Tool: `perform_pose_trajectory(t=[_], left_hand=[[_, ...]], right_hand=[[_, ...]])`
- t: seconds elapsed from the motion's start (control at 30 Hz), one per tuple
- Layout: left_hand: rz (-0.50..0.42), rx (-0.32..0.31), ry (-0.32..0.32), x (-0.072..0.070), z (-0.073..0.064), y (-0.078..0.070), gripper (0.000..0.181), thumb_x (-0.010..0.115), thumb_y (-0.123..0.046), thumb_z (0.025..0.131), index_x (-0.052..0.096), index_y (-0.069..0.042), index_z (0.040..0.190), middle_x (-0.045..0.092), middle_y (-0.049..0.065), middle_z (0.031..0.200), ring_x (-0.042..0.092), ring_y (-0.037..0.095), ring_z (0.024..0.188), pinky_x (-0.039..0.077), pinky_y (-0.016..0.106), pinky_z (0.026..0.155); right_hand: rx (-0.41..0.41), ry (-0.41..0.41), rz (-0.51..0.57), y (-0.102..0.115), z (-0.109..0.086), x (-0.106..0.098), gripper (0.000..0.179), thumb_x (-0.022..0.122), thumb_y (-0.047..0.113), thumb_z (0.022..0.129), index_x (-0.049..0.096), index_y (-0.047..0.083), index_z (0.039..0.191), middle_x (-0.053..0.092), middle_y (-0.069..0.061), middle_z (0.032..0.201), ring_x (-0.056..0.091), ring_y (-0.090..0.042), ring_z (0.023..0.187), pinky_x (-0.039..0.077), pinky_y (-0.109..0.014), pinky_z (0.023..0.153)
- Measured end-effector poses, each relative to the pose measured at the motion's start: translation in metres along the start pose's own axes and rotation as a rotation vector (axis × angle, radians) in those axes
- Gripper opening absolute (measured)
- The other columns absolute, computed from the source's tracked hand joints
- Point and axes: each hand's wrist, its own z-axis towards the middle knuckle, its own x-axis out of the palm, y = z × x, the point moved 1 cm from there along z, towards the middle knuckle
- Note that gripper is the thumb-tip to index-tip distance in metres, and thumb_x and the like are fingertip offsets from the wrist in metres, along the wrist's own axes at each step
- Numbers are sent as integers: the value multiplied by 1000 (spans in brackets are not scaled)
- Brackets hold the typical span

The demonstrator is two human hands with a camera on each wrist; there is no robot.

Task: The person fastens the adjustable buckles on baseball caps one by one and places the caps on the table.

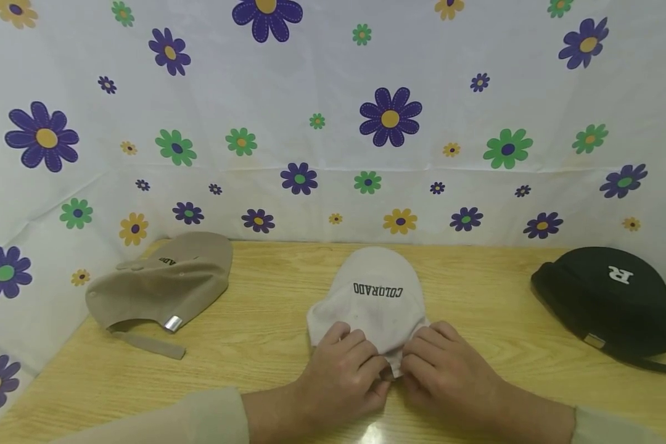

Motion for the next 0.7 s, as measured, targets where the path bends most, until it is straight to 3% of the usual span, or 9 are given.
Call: perform_pose_trajectory(t=[0.27, 0.7], left_hand=[[12, 6, -19, 0, 0, 1, 10, 69, -28, 73, 69, -17, 73, 59, -8, 70, 50, 12, 62, 40, 31, 69], [31, 4, -11, -1, 0, 1, 14, 70, -30, 73, 70, -17, 76, 60, -8, 71, 51, 12, 63, 41, 32, 71]], right_hand=[[-4, -63, -24, 0, 1, 1, 18, 47, 16, 86, 57, 15, 70, 60, 5, 81, 56, -15, 77, 43, -31, 75], [61, -69, -57, 0, 3, -2, 16, 44, 15, 80, 54, 14, 68, 57, 4, 77, 54, -15, 74, 43, -32, 74]])
